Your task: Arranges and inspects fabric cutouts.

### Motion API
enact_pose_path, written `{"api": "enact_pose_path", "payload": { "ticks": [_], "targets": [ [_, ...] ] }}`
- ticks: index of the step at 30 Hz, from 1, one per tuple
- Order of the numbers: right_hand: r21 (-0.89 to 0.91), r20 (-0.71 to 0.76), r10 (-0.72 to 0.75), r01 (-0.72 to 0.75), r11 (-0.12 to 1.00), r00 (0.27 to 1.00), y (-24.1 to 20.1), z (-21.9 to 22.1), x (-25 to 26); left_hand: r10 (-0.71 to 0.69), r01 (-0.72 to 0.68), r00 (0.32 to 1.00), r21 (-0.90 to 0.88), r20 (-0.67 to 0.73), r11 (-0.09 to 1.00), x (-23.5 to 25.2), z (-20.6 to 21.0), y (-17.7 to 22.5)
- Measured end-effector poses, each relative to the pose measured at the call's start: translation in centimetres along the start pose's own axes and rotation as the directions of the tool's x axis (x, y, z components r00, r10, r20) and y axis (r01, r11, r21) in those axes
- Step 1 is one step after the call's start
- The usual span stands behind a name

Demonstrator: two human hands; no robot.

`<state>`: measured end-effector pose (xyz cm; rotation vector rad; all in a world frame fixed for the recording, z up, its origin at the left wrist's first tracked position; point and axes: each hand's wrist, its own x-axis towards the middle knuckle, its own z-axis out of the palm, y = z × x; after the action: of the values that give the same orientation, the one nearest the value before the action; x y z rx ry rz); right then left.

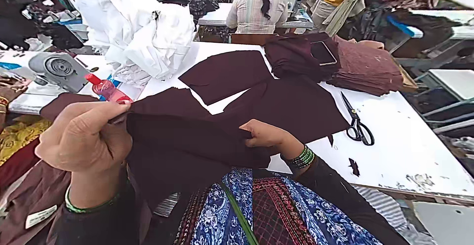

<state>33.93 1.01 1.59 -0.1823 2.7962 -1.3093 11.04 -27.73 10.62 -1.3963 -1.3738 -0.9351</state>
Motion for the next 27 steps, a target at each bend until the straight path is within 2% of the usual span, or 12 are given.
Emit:
{"api": "enact_pose_path", "payload": {
  "ticks": [2, 5, 8, 11, 14, 18, 24, 27],
  "targets": [
    [-0.043, 0.043, 0.098, -0.096, 0.994, 0.994, -0.5, -1.2, 0.2, -0.044, 0.044, 0.999, 0.027, -0.026, 0.999, -0.7, -0.9, -1.0],
    [-0.129, -0.023, 0.117, -0.119, 0.984, 0.993, -1.4, -2.5, 0.5, -0.110, 0.114, 0.992, 0.058, -0.062, 0.992, -1.6, -2.0, -2.3],
    [-0.233, -0.212, -0.013, -0.038, 0.972, 0.977, -2.0, -3.7, 0.4, -0.214, 0.221, 0.970, 0.048, -0.114, 0.974, -2.5, -2.8, -3.7],
    [-0.352, -0.423, -0.188, 0.030, 0.935, 0.886, -2.4, -5.2, 0.5, -0.306, 0.315, 0.931, 0.017, -0.200, 0.949, -3.2, -3.2, -5.2],
    [-0.404, -0.509, -0.265, 0.045, 0.914, 0.819, -3.7, -6.8, 0.4, -0.371, 0.366, 0.897, -0.068, -0.240, 0.928, -4.2, -3.5, -7.2],
    [-0.323, -0.612, -0.229, 0.024, 0.946, 0.757, -4.5, -7.6, 0.3, -0.502, 0.478, 0.821, -0.154, -0.272, 0.865, -5.6, -3.8, -9.1],
    [-0.068, -0.753, -0.196, 0.223, 0.973, 0.628, -6.2, -6.4, 1.1, -0.556, 0.516, 0.799, -0.213, -0.230, 0.830, -8.8, -3.8, -12.2],
    [-0.051, -0.787, -0.249, 0.343, 0.938, 0.565, -7.4, -6.3, 1.5, -0.615, 0.530, 0.756, -0.342, -0.222, 0.776, -6.5, -3.9, -10.5]
  ]
}}
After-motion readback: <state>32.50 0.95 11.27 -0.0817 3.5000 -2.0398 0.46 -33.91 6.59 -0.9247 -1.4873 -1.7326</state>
